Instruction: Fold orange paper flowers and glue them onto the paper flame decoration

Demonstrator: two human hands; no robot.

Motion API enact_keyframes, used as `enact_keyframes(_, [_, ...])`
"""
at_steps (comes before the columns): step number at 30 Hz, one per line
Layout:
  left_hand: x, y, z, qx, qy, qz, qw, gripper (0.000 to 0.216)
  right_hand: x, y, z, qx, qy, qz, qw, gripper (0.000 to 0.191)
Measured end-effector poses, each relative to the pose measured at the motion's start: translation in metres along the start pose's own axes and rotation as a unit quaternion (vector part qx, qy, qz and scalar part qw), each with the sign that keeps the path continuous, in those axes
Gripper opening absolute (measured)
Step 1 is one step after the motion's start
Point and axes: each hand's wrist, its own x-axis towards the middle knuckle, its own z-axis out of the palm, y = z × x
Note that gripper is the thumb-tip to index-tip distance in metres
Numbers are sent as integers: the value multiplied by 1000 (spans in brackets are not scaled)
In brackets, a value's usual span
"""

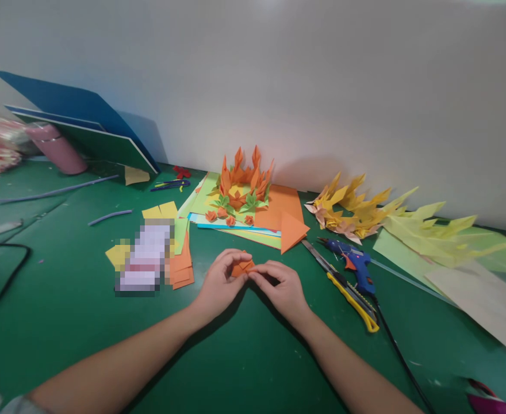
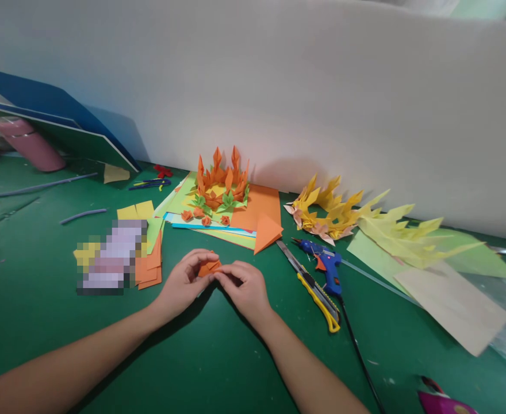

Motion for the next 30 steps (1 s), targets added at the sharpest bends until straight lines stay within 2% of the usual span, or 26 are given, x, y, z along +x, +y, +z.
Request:
enact_keyframes(8, [-1,-1,0,9,-16,-1,1000,22,-1,3,0,-4,-4,5,1000,20])
enact_keyframes(17, [0,4,0,30,-28,-2,999,23,1,6,0,34,-15,43,998,17])
enact_keyframes(23, [0,3,-1,8,-41,-26,999,26,2,4,-1,47,-23,52,997,16])
enact_keyframes(30, [2,4,-1,-29,-28,-50,998,26,2,1,0,45,-13,72,996,15])
